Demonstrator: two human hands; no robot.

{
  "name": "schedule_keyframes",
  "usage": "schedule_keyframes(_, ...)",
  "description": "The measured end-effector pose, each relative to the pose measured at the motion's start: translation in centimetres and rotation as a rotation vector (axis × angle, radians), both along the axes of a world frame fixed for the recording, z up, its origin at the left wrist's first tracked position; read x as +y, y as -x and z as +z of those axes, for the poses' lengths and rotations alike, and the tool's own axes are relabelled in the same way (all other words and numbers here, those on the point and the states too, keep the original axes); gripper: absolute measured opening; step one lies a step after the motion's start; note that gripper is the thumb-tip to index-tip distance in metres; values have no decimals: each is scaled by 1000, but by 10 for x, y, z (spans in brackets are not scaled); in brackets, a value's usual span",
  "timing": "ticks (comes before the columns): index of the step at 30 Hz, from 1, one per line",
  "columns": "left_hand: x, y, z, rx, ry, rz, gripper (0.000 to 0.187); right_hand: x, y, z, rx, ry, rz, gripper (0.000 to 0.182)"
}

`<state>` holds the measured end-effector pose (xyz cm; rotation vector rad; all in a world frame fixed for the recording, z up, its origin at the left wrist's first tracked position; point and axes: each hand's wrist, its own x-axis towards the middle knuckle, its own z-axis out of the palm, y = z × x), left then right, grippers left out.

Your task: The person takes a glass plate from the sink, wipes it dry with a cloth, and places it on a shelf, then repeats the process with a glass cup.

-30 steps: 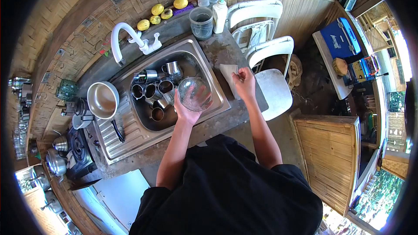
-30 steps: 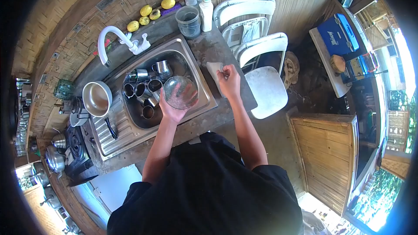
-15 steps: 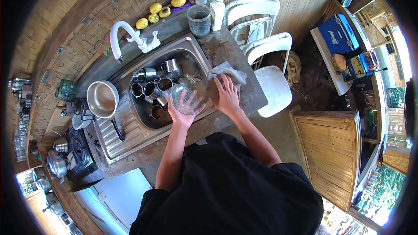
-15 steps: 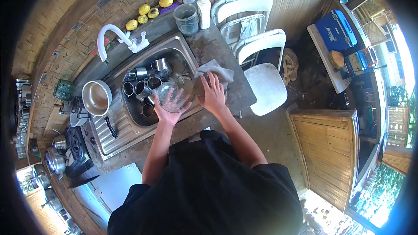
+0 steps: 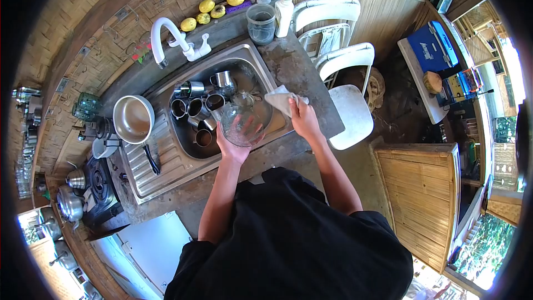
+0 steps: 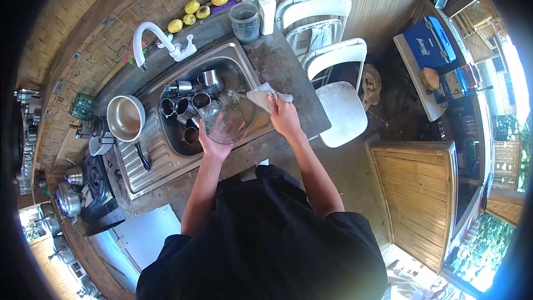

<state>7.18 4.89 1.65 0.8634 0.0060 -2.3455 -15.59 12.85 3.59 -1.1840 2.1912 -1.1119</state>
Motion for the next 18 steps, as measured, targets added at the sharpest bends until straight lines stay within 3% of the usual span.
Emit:
schedule_keyframes(4, 1, -7, -2, 0, 7, -14, 74, 10, -9, 3, 153, -178, 284, 40)
schedule_keyframes(8, 3, -14, 2, -31, 20, 2, 75, 26, -27, -11, 233, -123, 500, 39)
schedule_keyframes(11, 3, -21, 5, -22, 13, 12, 74, 26, -26, 4, 96, -104, 477, 40)
schedule_keyframes(14, 3, -28, 0, 21, 25, 37, 74, 17, -15, 46, -102, -274, 414, 44)
schedule_keyframes(17, 4, -29, 6, 20, 23, 49, 72, 9, 12, 46, -134, -340, 312, 48)
schedule_keyframes(18, 5, -30, 6, 49, 25, 47, 72, 9, 18, 49, -214, -223, 255, 48)
